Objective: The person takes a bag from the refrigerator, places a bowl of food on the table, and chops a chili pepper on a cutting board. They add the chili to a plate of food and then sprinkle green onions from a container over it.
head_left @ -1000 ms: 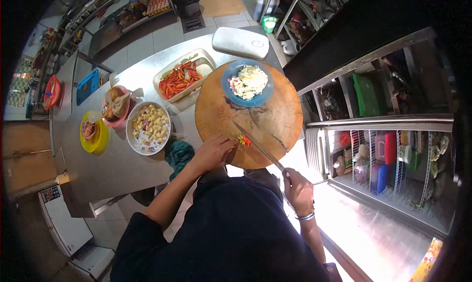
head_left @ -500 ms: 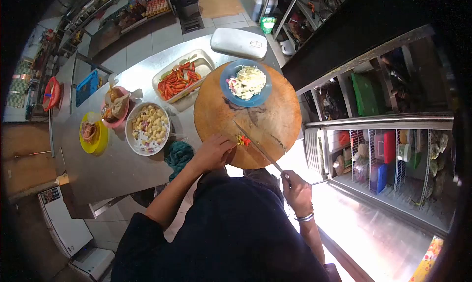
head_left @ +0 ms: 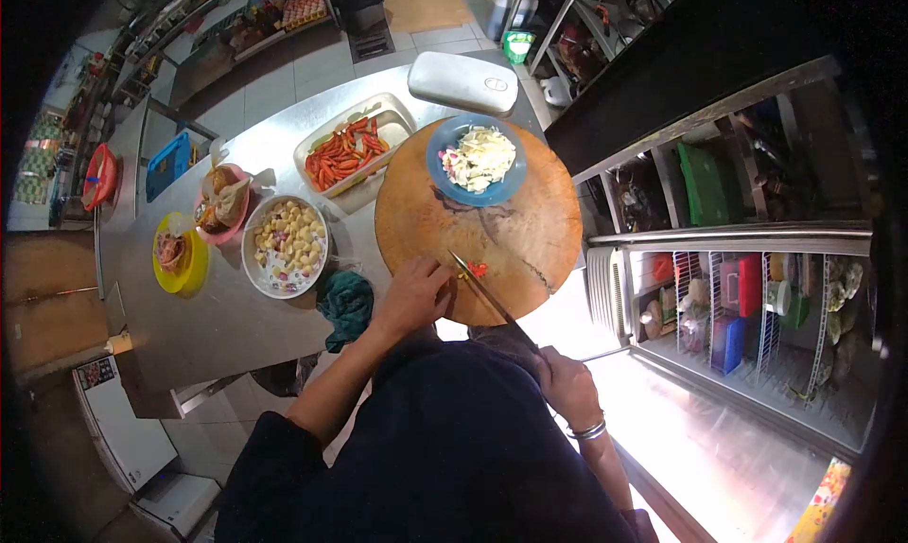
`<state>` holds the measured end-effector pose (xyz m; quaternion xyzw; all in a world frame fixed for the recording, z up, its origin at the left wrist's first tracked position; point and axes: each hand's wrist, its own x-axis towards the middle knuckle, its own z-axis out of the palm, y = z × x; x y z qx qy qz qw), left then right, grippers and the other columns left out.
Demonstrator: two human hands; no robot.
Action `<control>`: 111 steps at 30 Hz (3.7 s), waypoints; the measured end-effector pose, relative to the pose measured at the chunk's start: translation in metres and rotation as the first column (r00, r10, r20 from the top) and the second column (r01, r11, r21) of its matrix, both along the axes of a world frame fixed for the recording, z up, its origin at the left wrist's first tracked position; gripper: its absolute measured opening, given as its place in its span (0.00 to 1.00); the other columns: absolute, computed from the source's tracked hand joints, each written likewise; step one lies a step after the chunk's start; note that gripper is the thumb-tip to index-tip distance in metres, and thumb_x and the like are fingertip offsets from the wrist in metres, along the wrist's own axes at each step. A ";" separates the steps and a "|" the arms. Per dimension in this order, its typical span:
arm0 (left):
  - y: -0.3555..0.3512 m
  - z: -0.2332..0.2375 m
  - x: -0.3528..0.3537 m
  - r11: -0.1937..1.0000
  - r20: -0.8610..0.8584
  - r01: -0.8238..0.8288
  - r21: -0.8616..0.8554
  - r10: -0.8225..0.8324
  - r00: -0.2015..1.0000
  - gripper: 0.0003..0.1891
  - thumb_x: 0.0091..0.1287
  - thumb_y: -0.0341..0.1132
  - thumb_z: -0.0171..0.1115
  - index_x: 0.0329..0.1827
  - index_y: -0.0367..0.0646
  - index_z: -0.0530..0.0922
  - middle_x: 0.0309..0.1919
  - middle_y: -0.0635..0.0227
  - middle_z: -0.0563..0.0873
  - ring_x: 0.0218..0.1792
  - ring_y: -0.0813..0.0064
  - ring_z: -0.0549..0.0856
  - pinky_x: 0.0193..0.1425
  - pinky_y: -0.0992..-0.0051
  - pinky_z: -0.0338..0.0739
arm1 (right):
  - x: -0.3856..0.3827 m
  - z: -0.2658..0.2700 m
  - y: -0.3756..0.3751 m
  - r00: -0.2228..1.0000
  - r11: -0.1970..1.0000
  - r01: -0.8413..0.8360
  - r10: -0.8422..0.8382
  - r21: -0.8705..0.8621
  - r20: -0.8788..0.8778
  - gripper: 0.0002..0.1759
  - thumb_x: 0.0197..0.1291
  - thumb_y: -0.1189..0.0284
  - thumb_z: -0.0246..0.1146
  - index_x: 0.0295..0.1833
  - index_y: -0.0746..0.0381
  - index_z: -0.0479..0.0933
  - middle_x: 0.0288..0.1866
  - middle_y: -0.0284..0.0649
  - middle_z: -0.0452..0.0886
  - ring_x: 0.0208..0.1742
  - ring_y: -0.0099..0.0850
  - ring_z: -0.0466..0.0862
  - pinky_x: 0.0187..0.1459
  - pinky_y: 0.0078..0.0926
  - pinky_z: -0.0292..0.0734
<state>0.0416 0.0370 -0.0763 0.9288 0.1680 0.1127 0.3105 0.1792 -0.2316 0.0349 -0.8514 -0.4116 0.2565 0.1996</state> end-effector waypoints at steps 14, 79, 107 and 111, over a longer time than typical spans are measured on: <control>-0.013 -0.011 0.011 0.982 0.169 -0.080 0.170 0.051 0.984 0.09 0.57 0.35 0.69 0.38 0.45 0.81 0.36 0.62 0.81 0.42 0.59 0.81 0.48 0.61 0.73 | 0.004 -0.011 -0.003 0.994 0.976 -0.074 0.056 -0.203 -0.094 0.12 0.73 0.62 0.58 0.46 0.60 0.76 0.28 0.55 0.82 0.33 0.57 0.84 0.35 0.54 0.77; -0.010 -0.008 0.000 0.995 0.099 0.086 -0.051 -0.080 0.992 0.12 0.63 0.26 0.62 0.49 0.38 0.81 0.51 0.55 0.82 0.56 0.52 0.81 0.61 0.59 0.76 | 0.007 -0.048 0.034 0.973 0.923 -0.230 0.215 -0.310 -0.081 0.12 0.75 0.64 0.54 0.48 0.64 0.70 0.28 0.58 0.81 0.34 0.59 0.83 0.38 0.58 0.75; -0.006 -0.011 -0.008 0.993 0.134 0.112 -0.048 -0.105 0.985 0.11 0.61 0.23 0.61 0.46 0.35 0.80 0.48 0.52 0.83 0.52 0.52 0.81 0.59 0.60 0.77 | -0.016 -0.084 0.048 0.980 0.963 -0.198 0.189 -0.182 -0.068 0.16 0.75 0.63 0.54 0.56 0.64 0.70 0.31 0.59 0.83 0.35 0.59 0.84 0.39 0.57 0.78; -0.007 -0.012 -0.014 0.994 0.104 0.063 -0.087 -0.054 0.993 0.09 0.62 0.23 0.62 0.45 0.35 0.80 0.47 0.52 0.83 0.51 0.51 0.81 0.57 0.59 0.77 | -0.009 -0.056 0.044 0.984 0.959 -0.178 0.172 -0.221 -0.044 0.16 0.74 0.62 0.56 0.56 0.63 0.72 0.32 0.58 0.84 0.36 0.58 0.85 0.38 0.55 0.78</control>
